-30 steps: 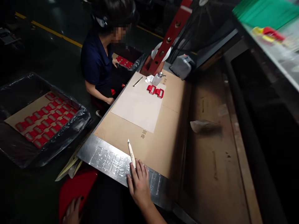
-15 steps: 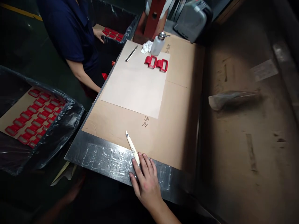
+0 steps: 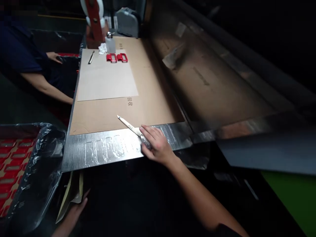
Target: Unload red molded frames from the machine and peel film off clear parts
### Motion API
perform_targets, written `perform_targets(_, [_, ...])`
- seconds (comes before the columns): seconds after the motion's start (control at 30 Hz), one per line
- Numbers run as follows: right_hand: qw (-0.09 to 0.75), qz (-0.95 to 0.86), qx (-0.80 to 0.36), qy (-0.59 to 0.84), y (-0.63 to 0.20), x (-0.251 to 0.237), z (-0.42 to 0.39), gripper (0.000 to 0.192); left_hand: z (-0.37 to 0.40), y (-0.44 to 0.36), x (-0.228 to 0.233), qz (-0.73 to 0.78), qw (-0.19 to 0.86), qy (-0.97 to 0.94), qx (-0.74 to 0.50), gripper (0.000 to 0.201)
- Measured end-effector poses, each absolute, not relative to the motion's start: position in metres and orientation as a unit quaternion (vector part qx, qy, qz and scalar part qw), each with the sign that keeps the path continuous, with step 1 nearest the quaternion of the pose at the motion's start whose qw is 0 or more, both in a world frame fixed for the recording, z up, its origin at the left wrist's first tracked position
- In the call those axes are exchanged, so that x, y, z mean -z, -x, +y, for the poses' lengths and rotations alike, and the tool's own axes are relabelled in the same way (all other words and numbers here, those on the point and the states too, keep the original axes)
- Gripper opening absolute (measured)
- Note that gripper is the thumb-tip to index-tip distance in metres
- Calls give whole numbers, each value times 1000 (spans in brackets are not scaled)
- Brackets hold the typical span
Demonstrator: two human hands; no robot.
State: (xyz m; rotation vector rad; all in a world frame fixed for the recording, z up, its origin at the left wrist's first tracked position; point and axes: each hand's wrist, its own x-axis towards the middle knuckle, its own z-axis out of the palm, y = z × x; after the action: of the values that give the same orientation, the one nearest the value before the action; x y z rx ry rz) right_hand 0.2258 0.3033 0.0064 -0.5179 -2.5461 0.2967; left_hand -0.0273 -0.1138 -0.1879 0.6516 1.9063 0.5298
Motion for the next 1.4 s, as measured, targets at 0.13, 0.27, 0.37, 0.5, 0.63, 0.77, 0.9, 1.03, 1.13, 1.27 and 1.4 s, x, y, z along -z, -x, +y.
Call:
perform_targets(0.13, [248,-918,-110,290,-189,-14,299,43,-108,34,105,712,511,-420,-236,58])
perform_targets(0.27, [163,-905,-126,371,-150,-20,306,35,-31,43,8,589,308,-654,-362,39])
perform_targets(0.37, [186,-888,-144,395,-150,-21,315,41,52,42,-24,568,141,-739,-333,42])
perform_targets(0.5, [264,-848,-150,435,-183,-19,321,39,114,38,-10,610,22,-778,-148,64])
perform_targets(0.63, [376,-758,-142,514,-228,-4,320,31,115,44,8,600,9,-794,-91,63])
perform_targets(0.77, [439,-677,-145,573,-257,14,313,32,113,53,1,599,18,-797,-72,64])
perform_targets(0.9, [453,-661,-193,566,-256,20,301,29,121,52,-5,597,28,-800,-49,69])
perform_targets(1.03, [495,-608,-280,554,-248,16,295,27,122,51,-9,595,37,-802,-32,72])
perform_targets(1.13, [531,-550,-328,555,-253,13,297,27,118,49,-15,603,31,-796,-40,72])
perform_targets(1.27, [553,-536,-323,550,-267,4,309,26,124,28,-22,606,22,-790,-89,66])
perform_targets(1.4, [487,-666,-280,491,-256,-5,340,24,152,-16,-20,598,27,-793,-110,60])
